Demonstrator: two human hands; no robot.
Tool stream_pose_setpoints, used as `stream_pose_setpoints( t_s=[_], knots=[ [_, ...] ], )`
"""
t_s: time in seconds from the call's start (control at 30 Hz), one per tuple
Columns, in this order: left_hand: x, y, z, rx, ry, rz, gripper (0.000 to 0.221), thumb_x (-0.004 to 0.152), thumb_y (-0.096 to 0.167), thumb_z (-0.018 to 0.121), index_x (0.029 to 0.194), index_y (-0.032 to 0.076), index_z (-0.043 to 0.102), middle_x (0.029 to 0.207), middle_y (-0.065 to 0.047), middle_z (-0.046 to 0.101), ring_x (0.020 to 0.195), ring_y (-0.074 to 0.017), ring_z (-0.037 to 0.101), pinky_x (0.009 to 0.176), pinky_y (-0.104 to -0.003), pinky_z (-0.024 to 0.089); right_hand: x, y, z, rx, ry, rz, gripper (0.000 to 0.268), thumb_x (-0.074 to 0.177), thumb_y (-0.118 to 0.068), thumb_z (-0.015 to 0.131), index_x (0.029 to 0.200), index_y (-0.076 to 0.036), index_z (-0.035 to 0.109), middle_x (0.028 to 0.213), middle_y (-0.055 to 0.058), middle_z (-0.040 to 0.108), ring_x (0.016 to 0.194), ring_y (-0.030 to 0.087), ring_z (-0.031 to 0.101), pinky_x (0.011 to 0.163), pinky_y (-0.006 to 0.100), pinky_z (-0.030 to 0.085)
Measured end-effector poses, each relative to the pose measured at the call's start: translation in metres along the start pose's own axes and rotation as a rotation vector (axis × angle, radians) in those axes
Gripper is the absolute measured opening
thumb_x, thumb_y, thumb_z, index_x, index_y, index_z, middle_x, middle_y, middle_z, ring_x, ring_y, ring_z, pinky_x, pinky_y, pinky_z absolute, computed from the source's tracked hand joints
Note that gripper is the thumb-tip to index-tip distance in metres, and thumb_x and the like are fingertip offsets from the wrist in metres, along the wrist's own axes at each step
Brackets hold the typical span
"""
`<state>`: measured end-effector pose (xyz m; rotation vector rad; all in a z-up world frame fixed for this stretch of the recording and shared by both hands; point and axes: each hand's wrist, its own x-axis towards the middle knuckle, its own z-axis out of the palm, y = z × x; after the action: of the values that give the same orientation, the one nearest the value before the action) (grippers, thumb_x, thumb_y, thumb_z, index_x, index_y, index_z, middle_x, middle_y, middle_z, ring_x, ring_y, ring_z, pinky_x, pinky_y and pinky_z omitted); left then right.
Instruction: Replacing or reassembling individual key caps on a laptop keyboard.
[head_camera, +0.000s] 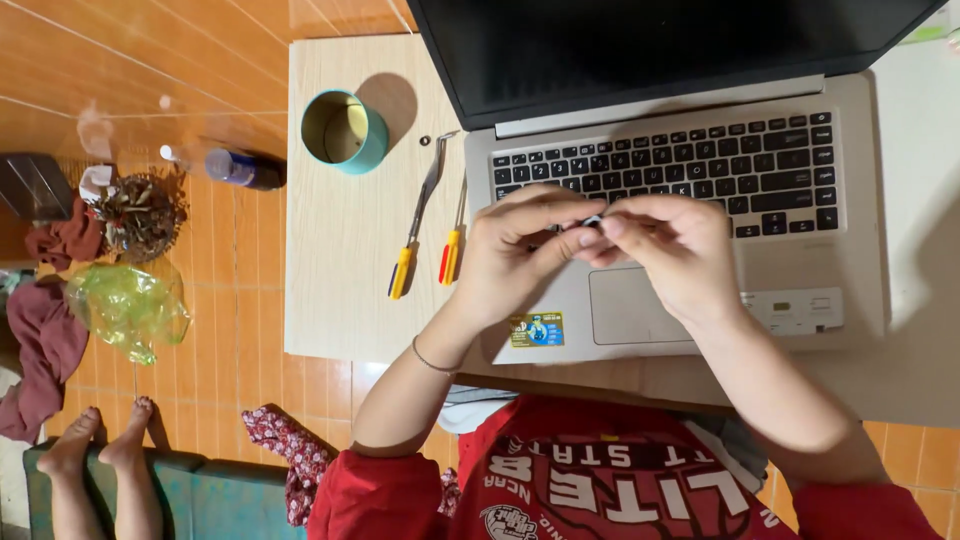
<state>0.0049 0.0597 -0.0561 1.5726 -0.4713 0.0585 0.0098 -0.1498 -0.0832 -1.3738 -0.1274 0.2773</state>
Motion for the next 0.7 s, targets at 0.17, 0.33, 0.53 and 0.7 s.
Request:
stream_pose_setpoints(
  t_s=[0.17,0.33,0.53,0.7],
  knots=[
    [-0.014,-0.032,-0.006,0.16,0.058,-0.187,0.016,0.094,0.006,0.077,0.109,0.002,0.076,0.101,-0.007,0.074,0.086,-0.0122,0.074,0.077,-0.025,0.063,0.016,0.055,-0.004,-0.056,-0.036,0.073,0.019,0.101,-0.005,0.065,0.113,0.009,0.07,0.098,0.016,0.075,0.083,0.022,0.077,0.075,0.033,0.067],
    [-0.017,-0.059,-0.012,0.021,0.155,-0.39,0.013,0.095,0.005,0.074,0.106,-0.001,0.075,0.095,-0.006,0.076,0.083,-0.0103,0.075,0.075,-0.025,0.064,0.026,0.07,-0.004,-0.117,0.002,0.093,0.02,0.101,-0.006,0.067,0.114,0.009,0.07,0.1,0.016,0.075,0.086,0.024,0.078,0.076,0.033,0.067],
    [-0.01,-0.068,-0.012,-0.028,0.122,-0.422,0.013,0.097,0.005,0.073,0.108,-0.001,0.075,0.095,-0.005,0.077,0.085,-0.0106,0.074,0.079,-0.024,0.063,0.025,0.059,-0.001,-0.011,-0.013,0.2,0.024,0.098,-0.005,0.066,0.119,0.007,0.069,0.107,0.016,0.074,0.094,0.024,0.078,0.081,0.034,0.067],
    [-0.003,-0.07,-0.002,0.24,0.086,-0.16,0.011,0.095,0.008,0.078,0.105,0.003,0.076,0.097,-0.005,0.074,0.084,-0.0113,0.073,0.075,-0.026,0.061,0.02,0.069,-0.009,-0.093,0.087,0.1,0.019,0.097,0.001,0.071,0.113,0.01,0.07,0.101,0.019,0.075,0.086,0.025,0.077,0.076,0.034,0.067]
  ],
)
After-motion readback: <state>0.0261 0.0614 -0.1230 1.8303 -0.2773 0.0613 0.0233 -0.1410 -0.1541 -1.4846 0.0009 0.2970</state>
